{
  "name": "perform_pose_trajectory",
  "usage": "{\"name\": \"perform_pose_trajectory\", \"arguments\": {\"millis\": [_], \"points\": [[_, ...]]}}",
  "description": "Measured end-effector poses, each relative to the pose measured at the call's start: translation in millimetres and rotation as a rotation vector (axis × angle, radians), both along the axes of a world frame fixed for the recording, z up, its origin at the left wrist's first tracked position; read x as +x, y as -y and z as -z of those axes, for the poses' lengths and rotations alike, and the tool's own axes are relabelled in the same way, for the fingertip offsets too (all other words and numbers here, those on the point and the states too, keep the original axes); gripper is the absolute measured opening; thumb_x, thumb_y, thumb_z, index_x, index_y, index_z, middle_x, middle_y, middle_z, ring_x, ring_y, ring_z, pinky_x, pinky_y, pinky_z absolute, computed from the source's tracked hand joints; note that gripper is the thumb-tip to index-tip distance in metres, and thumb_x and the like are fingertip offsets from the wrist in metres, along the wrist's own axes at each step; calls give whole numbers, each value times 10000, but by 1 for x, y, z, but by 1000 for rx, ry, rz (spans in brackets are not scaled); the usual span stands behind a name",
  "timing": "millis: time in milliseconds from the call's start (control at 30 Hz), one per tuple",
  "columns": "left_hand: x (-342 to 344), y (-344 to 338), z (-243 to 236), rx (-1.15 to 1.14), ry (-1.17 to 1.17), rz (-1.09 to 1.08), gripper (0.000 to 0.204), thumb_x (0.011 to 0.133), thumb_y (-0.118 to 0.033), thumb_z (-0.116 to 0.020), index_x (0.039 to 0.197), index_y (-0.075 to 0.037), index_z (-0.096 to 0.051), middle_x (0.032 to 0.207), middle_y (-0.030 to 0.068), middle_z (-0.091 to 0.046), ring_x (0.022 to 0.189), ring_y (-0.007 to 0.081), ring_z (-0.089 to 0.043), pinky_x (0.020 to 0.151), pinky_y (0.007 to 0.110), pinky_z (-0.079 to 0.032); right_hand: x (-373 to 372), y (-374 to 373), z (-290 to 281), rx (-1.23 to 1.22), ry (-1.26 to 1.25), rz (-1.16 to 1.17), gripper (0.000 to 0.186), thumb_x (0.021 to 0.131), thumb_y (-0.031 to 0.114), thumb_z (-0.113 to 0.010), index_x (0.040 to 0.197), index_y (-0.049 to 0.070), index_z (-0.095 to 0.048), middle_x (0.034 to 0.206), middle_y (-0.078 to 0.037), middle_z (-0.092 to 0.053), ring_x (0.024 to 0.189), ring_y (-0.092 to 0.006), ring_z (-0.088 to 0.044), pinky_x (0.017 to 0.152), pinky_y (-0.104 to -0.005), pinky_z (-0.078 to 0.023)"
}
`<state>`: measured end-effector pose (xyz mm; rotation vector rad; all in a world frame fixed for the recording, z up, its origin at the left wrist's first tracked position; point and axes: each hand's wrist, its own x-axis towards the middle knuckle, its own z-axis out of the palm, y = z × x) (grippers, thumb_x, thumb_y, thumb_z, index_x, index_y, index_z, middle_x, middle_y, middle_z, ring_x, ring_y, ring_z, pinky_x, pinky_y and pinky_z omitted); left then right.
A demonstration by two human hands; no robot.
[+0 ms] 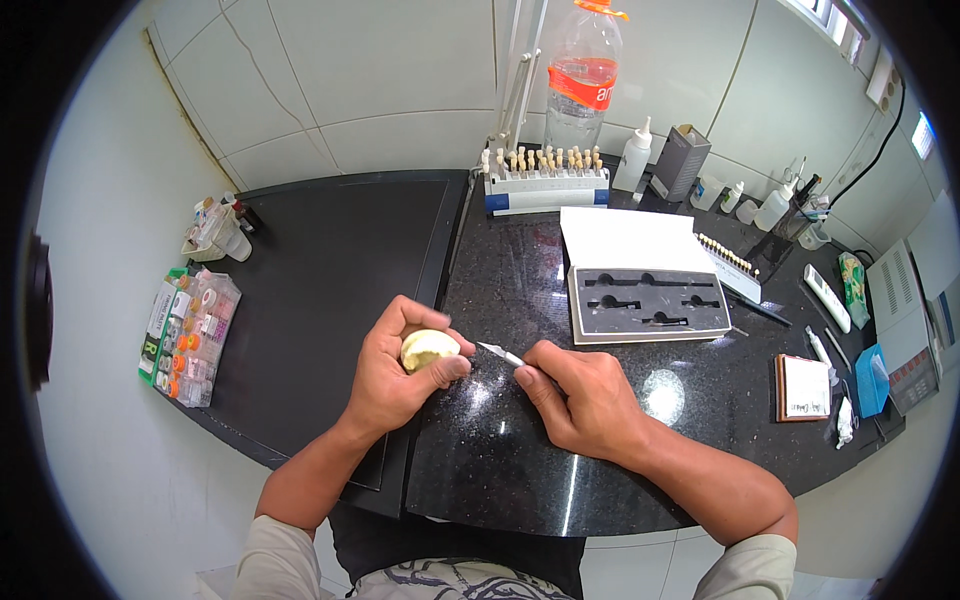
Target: Trim excess material from a plaster dental mold using a precision knife.
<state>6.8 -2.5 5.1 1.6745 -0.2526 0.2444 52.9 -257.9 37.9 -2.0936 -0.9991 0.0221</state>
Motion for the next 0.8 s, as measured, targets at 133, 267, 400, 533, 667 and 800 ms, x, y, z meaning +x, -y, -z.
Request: {"name": "perform_pose_trajectory", "arguments": {"millis": [133, 267, 400, 533, 667, 800], "points": [[1, -3, -5, -484, -222, 238, 557, 1044, -206, -755, 1476, 18, -483, 1210, 137, -699, 1006, 112, -659, 907, 257, -565, 1, 0, 1, 14, 9, 1, 167, 1079, 154, -654, 977, 23, -638, 656, -136, -623, 566, -328, -671, 555, -435, -494], [4, -8, -9, -1056, -331, 436, 581, 1131, -247, -596, 1583, 52, -386, 1387, 178, -559, 1052, 164, -592, 972, 288, -529, 0, 1, -2, 42, -28, 20, 164, 1085, 146, -646, 984, 16, -645, 651, -135, -620, 557, -306, -666, 550, -423, -485], [8, -10, 0, -1094, -321, 469, 601, 1134, -230, -576, 1612, 51, -345, 1407, 195, -556, 1120, 218, -624, 1056, 344, -534, 1, 1, -6, 53, -48, 36, 197, 1096, 161, -633, 980, 4, -663, 645, -133, -619, 555, -272, -664, 549, -408, -476], [4, -4, 3, -992, -306, 409, 541, 1122, -234, -591, 1547, 21, -371, 1427, 211, -546, 1359, 321, -600, 1229, 452, -484, 5, 4, -3, 109, -80, 56, 228, 1111, 152, -588, 996, -11, -700, 630, -103, -601, 532, -225, -617, 542, -382, -453], [4, 1, 0, -907, -268, 428, 460, 1115, -236, -583, 1478, -31, -388, 1427, 193, -524, 1488, 416, -515, 1277, 510, -462, 4, 7, 3, 208, -216, 75, 227, 1108, 116, -557, 1018, -21, -714, 625, -84, -584, 513, -203, -567, 533, -356, -436], [5, -2, 3, -884, -298, 456, 435, 1120, -229, -570, 1478, -54, -394, 1397, 166, -517, 1502, 449, -486, 1263, 509, -482, -3, -1, -6, 159, -188, 41, 205, 1106, 112, -572, 1028, -22, -706, 630, -107, -597, 521, -220, -601, 534, -366, -448]]}}
